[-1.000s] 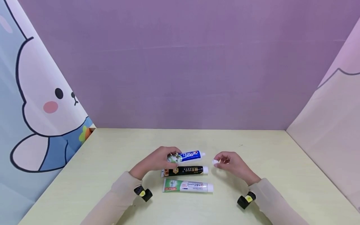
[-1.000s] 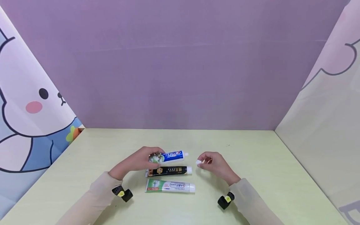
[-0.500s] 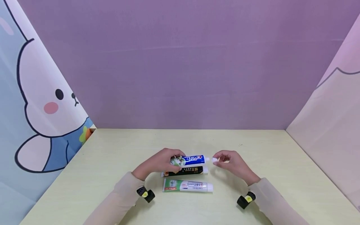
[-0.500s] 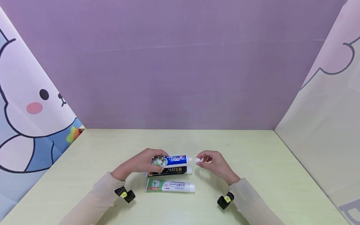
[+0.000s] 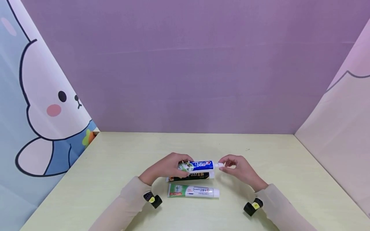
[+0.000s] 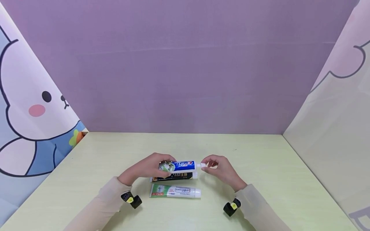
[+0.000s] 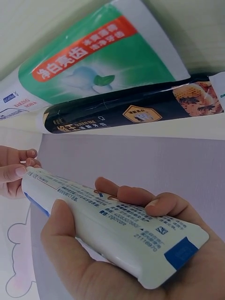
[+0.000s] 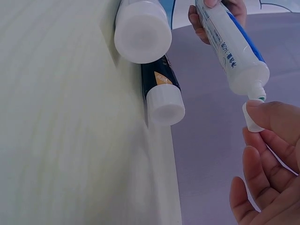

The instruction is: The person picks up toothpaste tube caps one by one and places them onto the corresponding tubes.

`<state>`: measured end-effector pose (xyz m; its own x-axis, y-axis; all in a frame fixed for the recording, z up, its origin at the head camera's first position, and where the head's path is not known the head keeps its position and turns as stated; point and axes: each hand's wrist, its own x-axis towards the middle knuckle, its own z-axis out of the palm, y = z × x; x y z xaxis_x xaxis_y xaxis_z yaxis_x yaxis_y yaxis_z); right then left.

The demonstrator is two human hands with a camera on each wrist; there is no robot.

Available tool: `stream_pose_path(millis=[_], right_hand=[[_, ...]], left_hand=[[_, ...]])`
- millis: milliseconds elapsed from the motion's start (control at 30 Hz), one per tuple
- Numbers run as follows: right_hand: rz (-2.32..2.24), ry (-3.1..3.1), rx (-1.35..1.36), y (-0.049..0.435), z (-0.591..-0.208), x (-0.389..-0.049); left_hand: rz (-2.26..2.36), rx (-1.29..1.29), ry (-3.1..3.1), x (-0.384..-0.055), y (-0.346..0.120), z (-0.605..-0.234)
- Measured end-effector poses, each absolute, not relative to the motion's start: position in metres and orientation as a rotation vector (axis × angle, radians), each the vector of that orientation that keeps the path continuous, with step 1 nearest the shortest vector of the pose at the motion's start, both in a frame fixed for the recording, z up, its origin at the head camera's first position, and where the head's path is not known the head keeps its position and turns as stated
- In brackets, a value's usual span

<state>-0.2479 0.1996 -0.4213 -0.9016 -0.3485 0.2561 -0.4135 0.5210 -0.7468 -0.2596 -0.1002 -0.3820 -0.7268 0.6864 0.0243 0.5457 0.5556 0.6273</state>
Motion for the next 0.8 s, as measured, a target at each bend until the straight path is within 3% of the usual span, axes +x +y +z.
stream_pose_path(millis=[800], right_hand=[[1.339, -2.640, 0.715, 0.1980, -0.4175, -0.2445]], left_hand=[[0.923, 1.038, 2.569, -0.2596, -0.1001, -0.3830]])
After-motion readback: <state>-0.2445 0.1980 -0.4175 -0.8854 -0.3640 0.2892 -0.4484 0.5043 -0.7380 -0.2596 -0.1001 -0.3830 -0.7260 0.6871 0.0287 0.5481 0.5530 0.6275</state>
